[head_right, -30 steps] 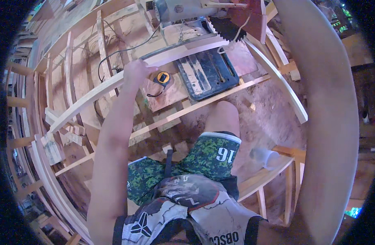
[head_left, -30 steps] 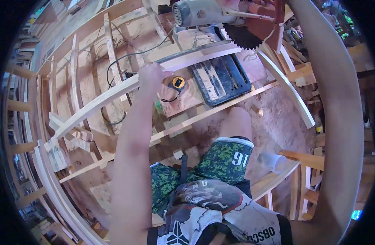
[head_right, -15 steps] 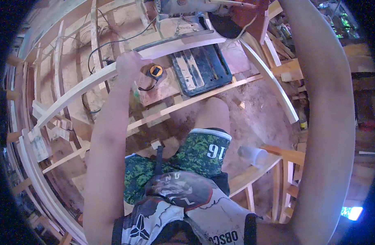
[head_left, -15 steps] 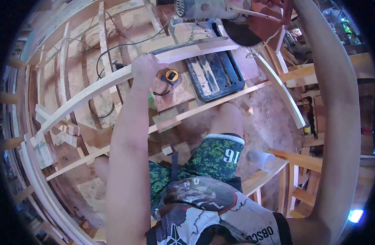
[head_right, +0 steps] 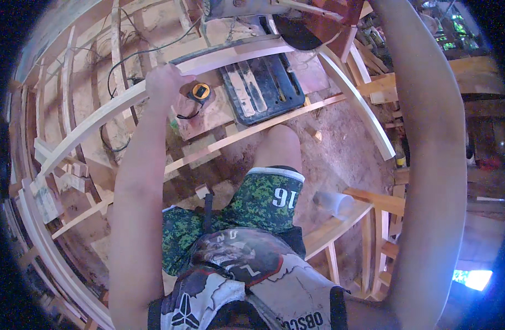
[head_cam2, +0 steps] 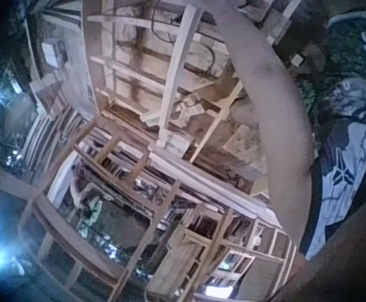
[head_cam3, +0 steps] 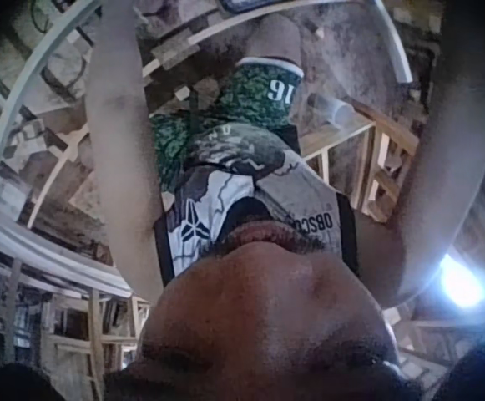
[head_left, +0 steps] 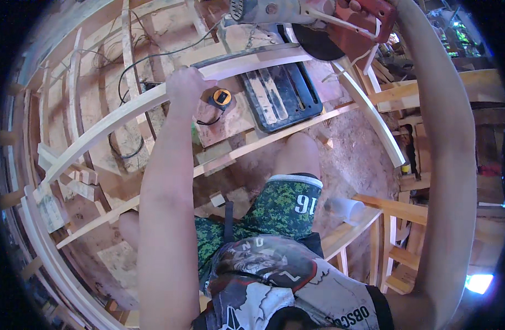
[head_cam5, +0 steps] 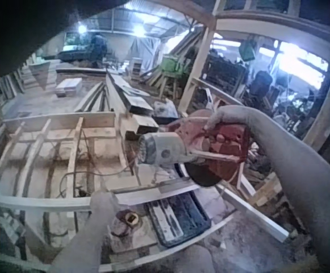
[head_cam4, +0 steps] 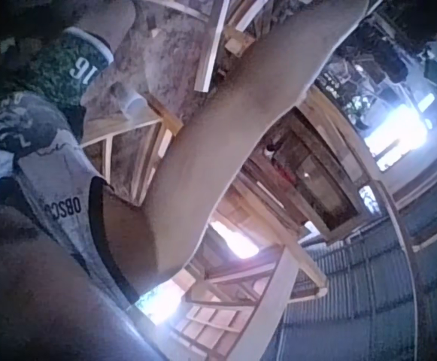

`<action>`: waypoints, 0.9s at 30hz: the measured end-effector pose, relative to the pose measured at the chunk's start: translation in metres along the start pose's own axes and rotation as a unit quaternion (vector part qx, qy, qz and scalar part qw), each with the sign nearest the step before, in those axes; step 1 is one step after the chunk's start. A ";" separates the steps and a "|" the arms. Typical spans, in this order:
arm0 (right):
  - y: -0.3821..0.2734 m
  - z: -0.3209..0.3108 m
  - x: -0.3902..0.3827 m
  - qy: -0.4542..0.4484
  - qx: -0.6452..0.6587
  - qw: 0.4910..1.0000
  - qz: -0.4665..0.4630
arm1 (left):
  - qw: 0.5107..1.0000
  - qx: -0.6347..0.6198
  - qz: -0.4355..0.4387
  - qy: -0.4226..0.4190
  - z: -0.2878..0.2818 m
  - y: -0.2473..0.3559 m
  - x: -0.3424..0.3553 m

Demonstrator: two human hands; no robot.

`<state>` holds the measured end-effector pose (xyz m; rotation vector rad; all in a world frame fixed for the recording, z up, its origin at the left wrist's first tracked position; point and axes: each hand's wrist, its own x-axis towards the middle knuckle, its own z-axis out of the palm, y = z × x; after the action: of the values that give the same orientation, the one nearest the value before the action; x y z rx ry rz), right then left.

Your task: The person measures a wooden plank with a tape measure, cuts it using a circular saw, and then hammers nails to attach the plank to a larger wooden frame.

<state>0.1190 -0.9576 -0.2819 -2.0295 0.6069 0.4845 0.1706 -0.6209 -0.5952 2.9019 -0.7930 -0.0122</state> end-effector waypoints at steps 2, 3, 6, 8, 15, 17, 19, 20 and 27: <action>0.000 0.001 -0.001 0.027 -0.047 0.998 -0.028 | 0.999 -0.004 0.021 0.025 0.002 -0.001 0.000; -0.001 0.002 -0.002 0.029 -0.046 0.998 -0.027 | 0.999 -0.008 0.017 0.026 0.004 -0.002 0.001; -0.003 0.004 -0.005 -0.003 -0.006 1.000 -0.005 | 0.999 -0.012 0.019 0.028 0.007 -0.002 0.004; -0.004 0.005 -0.006 -0.016 0.006 1.000 -0.022 | 0.999 -0.009 0.026 0.030 0.009 -0.001 0.007; -0.003 0.007 -0.008 -0.025 0.014 0.999 -0.019 | 1.000 0.002 -0.001 -0.005 0.004 0.005 0.006; -0.002 0.007 -0.007 -0.083 0.034 0.994 -0.059 | 1.000 0.000 -0.008 -0.024 0.002 0.006 0.006; -0.003 0.008 -0.005 -0.086 0.017 0.994 -0.069 | 0.999 -0.017 -0.019 -0.046 0.001 0.006 0.008; -0.003 0.008 -0.004 -0.089 -0.001 0.993 -0.080 | 0.999 -0.015 -0.016 -0.046 0.001 0.006 0.009; 0.004 0.005 0.005 -0.081 -0.037 0.989 -0.114 | 1.000 0.001 0.023 0.000 0.017 -0.001 0.009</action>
<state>0.1204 -0.9561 -0.2894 -2.0749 0.2573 0.5344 0.1780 -0.6264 -0.6117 2.8843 -0.8599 -0.0071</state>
